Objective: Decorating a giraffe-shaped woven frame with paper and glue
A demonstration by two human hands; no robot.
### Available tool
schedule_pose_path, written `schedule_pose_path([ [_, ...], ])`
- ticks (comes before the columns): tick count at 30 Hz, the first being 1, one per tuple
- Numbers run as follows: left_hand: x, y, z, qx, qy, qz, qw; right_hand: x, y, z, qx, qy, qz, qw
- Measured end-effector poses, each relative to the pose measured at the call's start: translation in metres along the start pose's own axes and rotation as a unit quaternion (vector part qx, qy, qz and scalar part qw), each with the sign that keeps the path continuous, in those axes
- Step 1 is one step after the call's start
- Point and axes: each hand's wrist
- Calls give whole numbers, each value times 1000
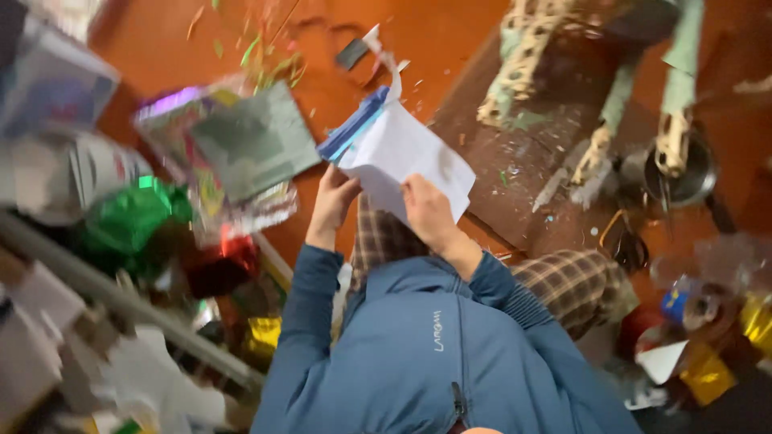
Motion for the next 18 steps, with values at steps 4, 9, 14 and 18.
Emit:
schedule_pose_path([
  [4,-4,67,-39,-6,50,-51,997,1,-4,26,40,97,97,990],
  [9,24,64,-44,115,175,-135,968,6,-22,72,154,205,240,936],
  [14,74,-37,-35,317,393,-261,823,-22,-22,44,316,181,192,911],
  [18,4,-142,-61,422,248,-275,828,-53,-70,34,287,125,197,929],
])
Point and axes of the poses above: each hand's wrist, its own x-axis towards the middle knuckle, its own y-axis out of the palm, z = x × y, and after that the axes turned 5 degrees about x, right-handed
